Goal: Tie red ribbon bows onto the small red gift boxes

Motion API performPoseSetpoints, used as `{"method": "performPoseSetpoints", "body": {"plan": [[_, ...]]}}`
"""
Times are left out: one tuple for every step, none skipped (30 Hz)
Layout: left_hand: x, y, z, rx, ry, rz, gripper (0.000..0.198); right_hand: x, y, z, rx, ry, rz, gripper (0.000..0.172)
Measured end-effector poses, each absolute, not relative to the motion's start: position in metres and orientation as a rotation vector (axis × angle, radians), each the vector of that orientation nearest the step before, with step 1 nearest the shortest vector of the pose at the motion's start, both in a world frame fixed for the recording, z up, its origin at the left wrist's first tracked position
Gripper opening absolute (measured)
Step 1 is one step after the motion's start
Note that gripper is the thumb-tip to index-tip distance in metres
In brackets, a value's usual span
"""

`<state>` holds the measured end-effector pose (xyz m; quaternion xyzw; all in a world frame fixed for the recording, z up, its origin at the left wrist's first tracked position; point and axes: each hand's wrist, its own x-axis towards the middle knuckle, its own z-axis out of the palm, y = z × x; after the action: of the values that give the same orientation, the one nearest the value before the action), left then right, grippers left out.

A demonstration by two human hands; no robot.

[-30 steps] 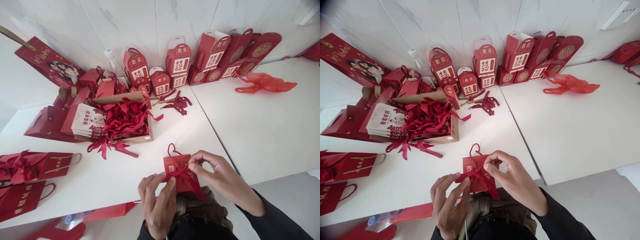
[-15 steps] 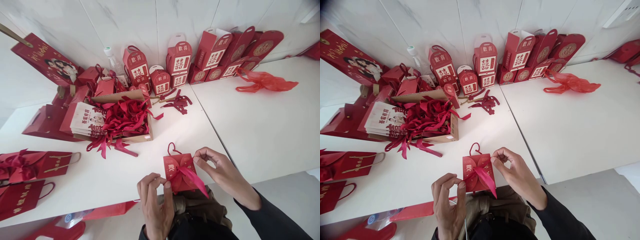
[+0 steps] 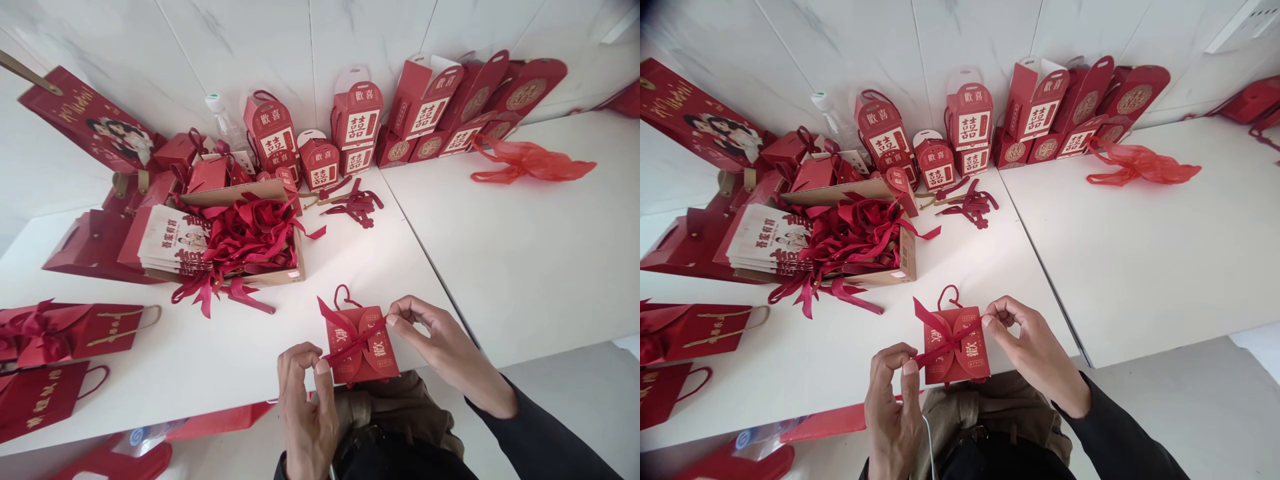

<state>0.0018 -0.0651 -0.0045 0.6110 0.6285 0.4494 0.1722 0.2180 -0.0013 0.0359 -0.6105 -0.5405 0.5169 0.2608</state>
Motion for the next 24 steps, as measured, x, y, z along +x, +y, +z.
{"method": "performPoseSetpoints", "body": {"plan": [[0.000, -0.065, -0.005, 1.740, 1.789, 1.270, 0.016, 0.218, -0.002, 0.036, -1.654, -1.463, 1.399, 0.030], [-0.001, -0.066, -0.005, 1.747, 1.790, 1.267, 0.016, 0.218, -0.002, 0.036, -1.654, -1.463, 1.399, 0.030], [-0.002, -0.066, -0.005, 1.755, 1.790, 1.260, 0.017, 0.217, -0.002, 0.036, -1.651, -1.464, 1.399, 0.030], [-0.002, -0.065, -0.005, 1.757, 1.792, 1.254, 0.017, 0.217, -0.002, 0.036, -1.646, -1.466, 1.398, 0.031], [-0.002, -0.065, -0.004, 1.764, 1.794, 1.251, 0.018, 0.217, -0.002, 0.037, -1.642, -1.468, 1.399, 0.030], [-0.002, -0.065, -0.004, 1.771, 1.793, 1.247, 0.018, 0.216, -0.001, 0.037, -1.640, -1.467, 1.396, 0.030], [-0.002, -0.064, -0.003, 1.770, 1.797, 1.247, 0.018, 0.216, -0.001, 0.037, -1.641, -1.466, 1.393, 0.030], [-0.001, -0.063, -0.002, 1.766, 1.803, 1.250, 0.019, 0.216, -0.001, 0.037, -1.644, -1.464, 1.389, 0.030], [0.000, -0.062, 0.000, 1.757, 1.811, 1.256, 0.019, 0.216, 0.000, 0.037, -1.648, -1.462, 1.387, 0.030], [0.000, -0.062, 0.001, 1.745, 1.818, 1.263, 0.020, 0.216, 0.000, 0.036, -1.651, -1.460, 1.384, 0.030], [0.001, -0.061, 0.002, 1.730, 1.822, 1.271, 0.021, 0.216, 0.000, 0.036, -1.652, -1.458, 1.379, 0.029], [0.001, -0.061, 0.003, 1.714, 1.825, 1.279, 0.021, 0.216, 0.000, 0.036, -1.653, -1.457, 1.374, 0.030], [0.000, -0.061, 0.004, 1.700, 1.826, 1.282, 0.021, 0.216, -0.001, 0.035, -1.656, -1.456, 1.371, 0.030], [-0.001, -0.061, 0.005, 1.693, 1.821, 1.278, 0.020, 0.217, -0.002, 0.035, -1.659, -1.458, 1.368, 0.030], [-0.002, -0.062, 0.006, 1.690, 1.814, 1.265, 0.016, 0.217, -0.003, 0.035, -1.664, -1.463, 1.361, 0.029], [-0.003, -0.063, 0.007, 1.699, 1.798, 1.247, 0.012, 0.217, -0.004, 0.035, -1.674, -1.469, 1.338, 0.027], [-0.004, -0.064, 0.008, 1.714, 1.776, 1.220, 0.007, 0.217, -0.005, 0.036, -1.685, -1.484, 1.299, 0.026], [-0.005, -0.064, 0.009, 1.737, 1.750, 1.187, 0.008, 0.216, -0.006, 0.038, -1.689, -1.511, 1.243, 0.024], [-0.006, -0.065, 0.010, 1.765, 1.721, 1.150, 0.014, 0.215, -0.007, 0.039, -1.674, -1.555, 1.177, 0.024], [-0.006, -0.065, 0.011, 1.794, 1.693, 1.116, 0.019, 0.212, -0.007, 0.042, -1.638, -1.622, 1.106, 0.026], [-0.007, -0.065, 0.012, 1.818, 1.671, 1.089, 0.021, 0.208, -0.005, 0.045, -1.582, -1.706, 1.039, 0.028], [-0.006, -0.065, 0.013, 1.844, 1.650, 1.074, 0.021, 0.204, -0.003, 0.047, -1.511, -1.803, 0.983, 0.030], [-0.006, -0.064, 0.013, 1.867, 1.633, 1.070, 0.019, 0.198, -0.001, 0.050, -1.433, -1.902, 0.941, 0.031], [-0.006, -0.064, 0.014, 1.890, 1.618, 1.077, 0.018, 0.193, 0.003, 0.051, -1.362, -1.993, 0.912, 0.033]]}}
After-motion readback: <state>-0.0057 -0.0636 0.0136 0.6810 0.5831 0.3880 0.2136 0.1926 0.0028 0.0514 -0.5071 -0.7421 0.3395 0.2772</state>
